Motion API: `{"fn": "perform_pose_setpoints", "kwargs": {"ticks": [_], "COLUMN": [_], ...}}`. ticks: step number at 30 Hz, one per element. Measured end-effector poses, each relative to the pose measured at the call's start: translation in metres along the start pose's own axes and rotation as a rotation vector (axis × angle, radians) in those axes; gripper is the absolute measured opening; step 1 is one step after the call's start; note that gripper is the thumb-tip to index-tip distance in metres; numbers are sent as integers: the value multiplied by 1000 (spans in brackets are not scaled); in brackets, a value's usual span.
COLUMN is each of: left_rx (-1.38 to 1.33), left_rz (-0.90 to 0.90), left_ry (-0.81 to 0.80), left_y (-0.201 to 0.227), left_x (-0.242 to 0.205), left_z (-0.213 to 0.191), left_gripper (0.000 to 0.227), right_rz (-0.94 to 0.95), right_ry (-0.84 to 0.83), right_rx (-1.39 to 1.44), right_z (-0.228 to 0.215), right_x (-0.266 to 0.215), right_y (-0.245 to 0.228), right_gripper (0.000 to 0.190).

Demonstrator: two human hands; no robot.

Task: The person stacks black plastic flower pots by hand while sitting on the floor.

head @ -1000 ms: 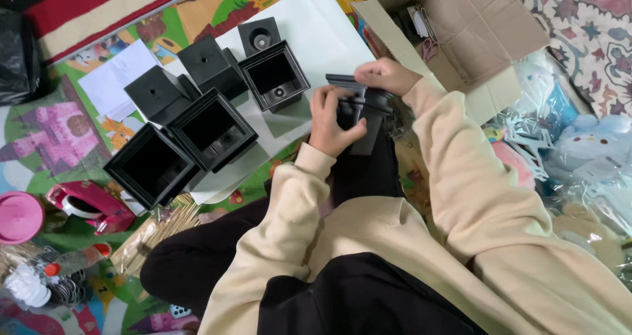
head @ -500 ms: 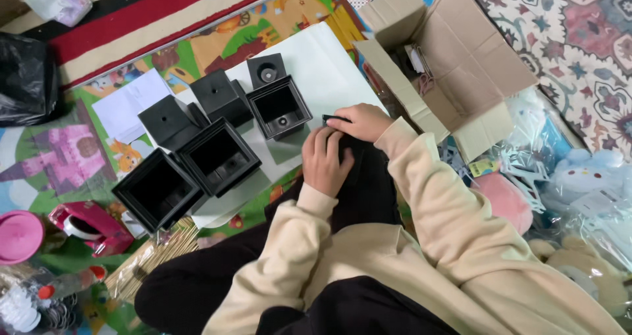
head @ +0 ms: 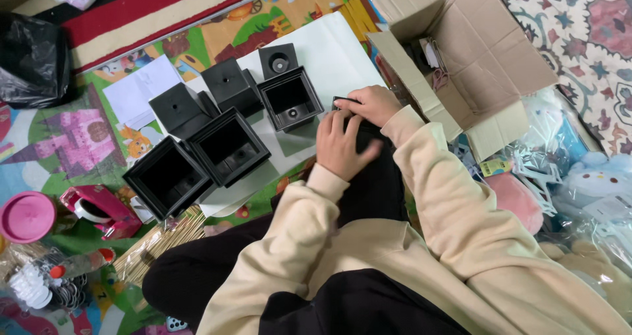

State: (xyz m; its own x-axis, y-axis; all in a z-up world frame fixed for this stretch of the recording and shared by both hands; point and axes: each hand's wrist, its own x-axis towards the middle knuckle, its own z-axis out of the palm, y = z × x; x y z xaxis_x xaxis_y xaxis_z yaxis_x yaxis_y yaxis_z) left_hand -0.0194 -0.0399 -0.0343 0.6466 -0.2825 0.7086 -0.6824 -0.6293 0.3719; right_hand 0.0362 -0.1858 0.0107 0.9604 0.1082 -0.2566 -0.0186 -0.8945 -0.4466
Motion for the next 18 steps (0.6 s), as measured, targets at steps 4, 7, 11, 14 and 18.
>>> {"fn": "perform_pose_setpoints", "kwargs": {"ticks": [4,7,11,14,18], "left_rx": [155,140,61,26,-3], "left_rz": [-202,-165,-125,-99,-137], "left_ry": [-175,-154,-162,-179,-217], "left_y": [22,22,16,14,16], "left_x": [-7,1,5,5,-2], "left_z": [6,8,9,7,8], "left_gripper": [90,74,75,72,67], "right_rz": [-5,-30,-41,-80,-117], "right_ry": [27,49,52,28,-12], "right_rx": [-47,-6,112,142,185], "right_z": [2,0,0,-1,4], "right_x": [3,3,11,15,15], "right_y": [-3,0,1,2,2], "right_gripper": [63,64,59,57,55]}}
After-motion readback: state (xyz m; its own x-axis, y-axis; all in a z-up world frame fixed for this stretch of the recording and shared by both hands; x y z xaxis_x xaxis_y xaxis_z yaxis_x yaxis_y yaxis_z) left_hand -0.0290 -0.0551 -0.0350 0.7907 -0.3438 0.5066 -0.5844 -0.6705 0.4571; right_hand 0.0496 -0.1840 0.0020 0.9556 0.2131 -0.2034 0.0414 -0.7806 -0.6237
